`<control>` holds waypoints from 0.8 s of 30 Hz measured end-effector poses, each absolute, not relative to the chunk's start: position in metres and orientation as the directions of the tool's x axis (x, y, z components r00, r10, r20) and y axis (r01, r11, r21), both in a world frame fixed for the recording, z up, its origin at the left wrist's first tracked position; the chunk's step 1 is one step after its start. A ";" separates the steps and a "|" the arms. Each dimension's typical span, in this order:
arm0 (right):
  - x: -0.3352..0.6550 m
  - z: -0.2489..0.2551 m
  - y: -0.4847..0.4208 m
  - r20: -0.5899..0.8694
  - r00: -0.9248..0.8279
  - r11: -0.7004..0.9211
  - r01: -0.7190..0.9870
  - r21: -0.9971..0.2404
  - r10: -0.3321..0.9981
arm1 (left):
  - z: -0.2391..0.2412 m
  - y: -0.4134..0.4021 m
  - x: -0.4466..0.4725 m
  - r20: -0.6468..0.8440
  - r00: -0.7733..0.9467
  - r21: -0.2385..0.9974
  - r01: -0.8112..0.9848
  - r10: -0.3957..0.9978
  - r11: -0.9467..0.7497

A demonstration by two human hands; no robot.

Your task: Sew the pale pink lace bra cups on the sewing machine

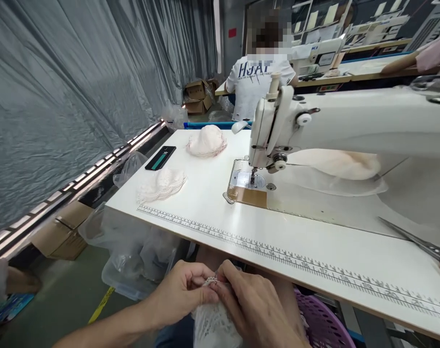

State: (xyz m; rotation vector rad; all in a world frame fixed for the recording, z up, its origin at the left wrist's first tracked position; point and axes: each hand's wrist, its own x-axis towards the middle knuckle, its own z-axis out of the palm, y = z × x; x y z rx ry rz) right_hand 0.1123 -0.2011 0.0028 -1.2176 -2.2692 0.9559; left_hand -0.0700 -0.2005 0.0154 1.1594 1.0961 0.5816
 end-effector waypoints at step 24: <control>0.111 -0.015 -0.205 -0.328 -0.654 0.014 0.460 -0.888 0.682 | 0.006 -0.198 -0.127 -0.573 0.524 0.798 0.182 0.630 0.574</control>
